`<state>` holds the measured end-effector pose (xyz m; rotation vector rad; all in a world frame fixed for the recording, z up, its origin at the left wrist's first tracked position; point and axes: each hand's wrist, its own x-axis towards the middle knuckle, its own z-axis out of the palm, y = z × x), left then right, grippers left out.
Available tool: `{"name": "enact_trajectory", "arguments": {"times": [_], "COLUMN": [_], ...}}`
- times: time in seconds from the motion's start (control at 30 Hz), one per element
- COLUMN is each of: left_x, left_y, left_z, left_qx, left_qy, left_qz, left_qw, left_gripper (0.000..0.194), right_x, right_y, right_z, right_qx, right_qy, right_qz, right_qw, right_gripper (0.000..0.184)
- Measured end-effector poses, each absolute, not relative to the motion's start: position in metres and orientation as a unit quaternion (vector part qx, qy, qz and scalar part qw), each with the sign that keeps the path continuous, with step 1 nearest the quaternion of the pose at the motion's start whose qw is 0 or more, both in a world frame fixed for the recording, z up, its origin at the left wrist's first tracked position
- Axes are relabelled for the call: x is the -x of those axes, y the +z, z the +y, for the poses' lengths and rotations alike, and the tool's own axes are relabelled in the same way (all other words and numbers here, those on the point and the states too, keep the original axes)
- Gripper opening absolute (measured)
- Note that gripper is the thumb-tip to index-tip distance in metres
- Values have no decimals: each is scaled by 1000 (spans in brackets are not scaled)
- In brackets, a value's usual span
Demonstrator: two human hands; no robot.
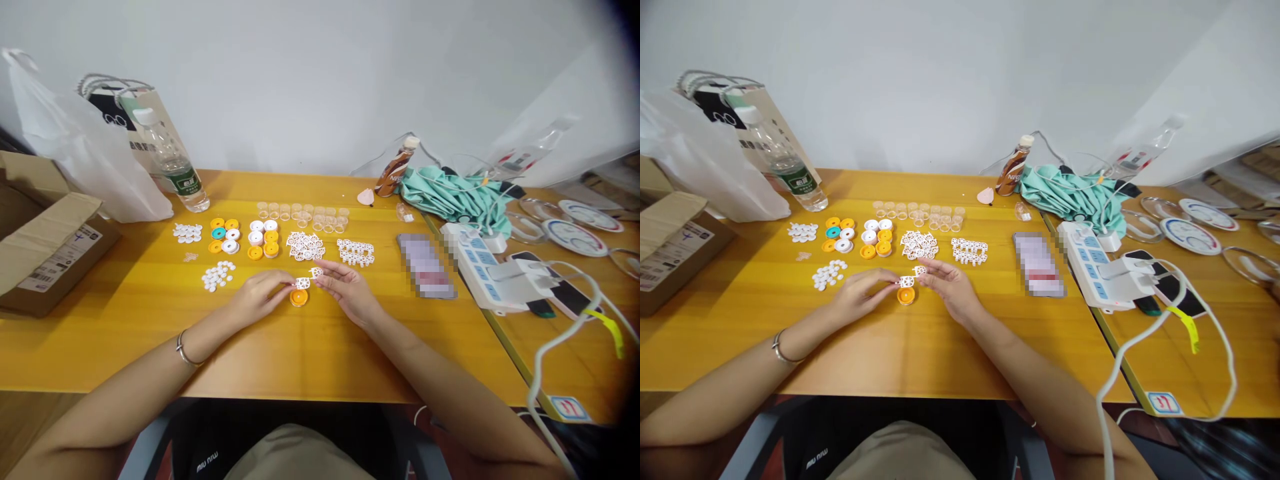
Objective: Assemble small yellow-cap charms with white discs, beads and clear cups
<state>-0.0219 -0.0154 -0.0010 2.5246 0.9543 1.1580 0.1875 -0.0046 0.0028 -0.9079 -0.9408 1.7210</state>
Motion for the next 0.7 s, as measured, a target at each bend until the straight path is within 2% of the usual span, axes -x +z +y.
{"name": "enact_trajectory", "arguments": {"times": [0.13, 0.37, 0.7], "left_x": [21, 20, 19], "left_y": [-1, 1, 1], "left_z": [-16, -17, -18], "left_qx": [-850, -848, -853], "left_qy": [409, 417, 422], "left_qz": [320, 318, 300], "left_qw": [89, 79, 65], "left_gripper": [10, 11, 13], "right_x": [-185, -184, -179], "right_y": [0, -3, -8], "right_z": [-7, -7, -10], "right_qx": [374, 367, 361], "right_qy": [671, 533, 627], "right_qz": [-450, -590, -538], "right_qw": [455, 483, 432], "right_gripper": [27, 20, 24]}}
